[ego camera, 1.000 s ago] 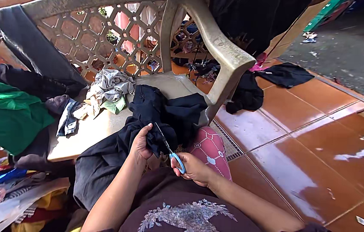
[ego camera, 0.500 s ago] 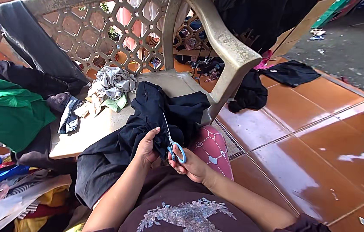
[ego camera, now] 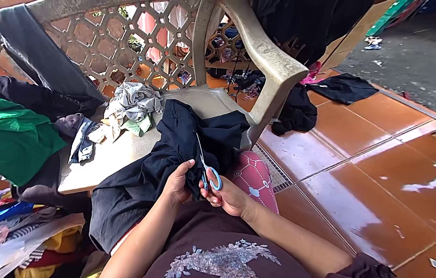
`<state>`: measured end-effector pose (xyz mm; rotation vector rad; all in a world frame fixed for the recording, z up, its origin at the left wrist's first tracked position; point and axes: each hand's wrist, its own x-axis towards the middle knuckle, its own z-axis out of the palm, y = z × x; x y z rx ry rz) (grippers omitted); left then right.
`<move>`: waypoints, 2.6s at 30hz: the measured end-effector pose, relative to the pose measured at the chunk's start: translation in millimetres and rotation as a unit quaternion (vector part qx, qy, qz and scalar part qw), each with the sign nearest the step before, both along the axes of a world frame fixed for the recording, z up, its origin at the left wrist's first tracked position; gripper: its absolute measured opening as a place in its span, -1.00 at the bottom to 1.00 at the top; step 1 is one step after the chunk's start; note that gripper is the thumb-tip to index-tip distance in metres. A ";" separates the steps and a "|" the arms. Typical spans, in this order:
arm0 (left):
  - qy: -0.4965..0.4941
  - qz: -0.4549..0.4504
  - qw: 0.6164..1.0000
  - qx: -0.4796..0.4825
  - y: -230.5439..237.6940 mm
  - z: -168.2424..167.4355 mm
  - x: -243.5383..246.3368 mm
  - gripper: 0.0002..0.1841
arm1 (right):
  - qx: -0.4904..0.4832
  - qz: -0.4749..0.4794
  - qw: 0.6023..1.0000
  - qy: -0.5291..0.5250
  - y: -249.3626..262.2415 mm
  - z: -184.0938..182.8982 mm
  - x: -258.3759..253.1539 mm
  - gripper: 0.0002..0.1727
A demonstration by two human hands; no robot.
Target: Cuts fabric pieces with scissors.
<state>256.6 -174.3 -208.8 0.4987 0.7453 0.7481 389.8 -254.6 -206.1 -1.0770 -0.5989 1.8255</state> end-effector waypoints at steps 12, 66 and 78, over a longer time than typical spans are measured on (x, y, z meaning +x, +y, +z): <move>0.000 0.013 1.000 0.005 -2.3 -2.3 0.4 -0.77 | -0.003 -0.058 0.998 0.009 -5.6 4.7 -5.9 -0.61; -0.222 -0.022 0.968 0.114 30.5 -31.6 -58.2 -0.70 | -0.014 0.203 0.975 0.087 3.0 3.5 -2.3 -0.45; -0.470 -0.060 0.879 0.050 35.8 -25.2 -62.3 -0.57 | 0.025 0.232 0.969 0.083 13.0 2.3 -15.0 -0.44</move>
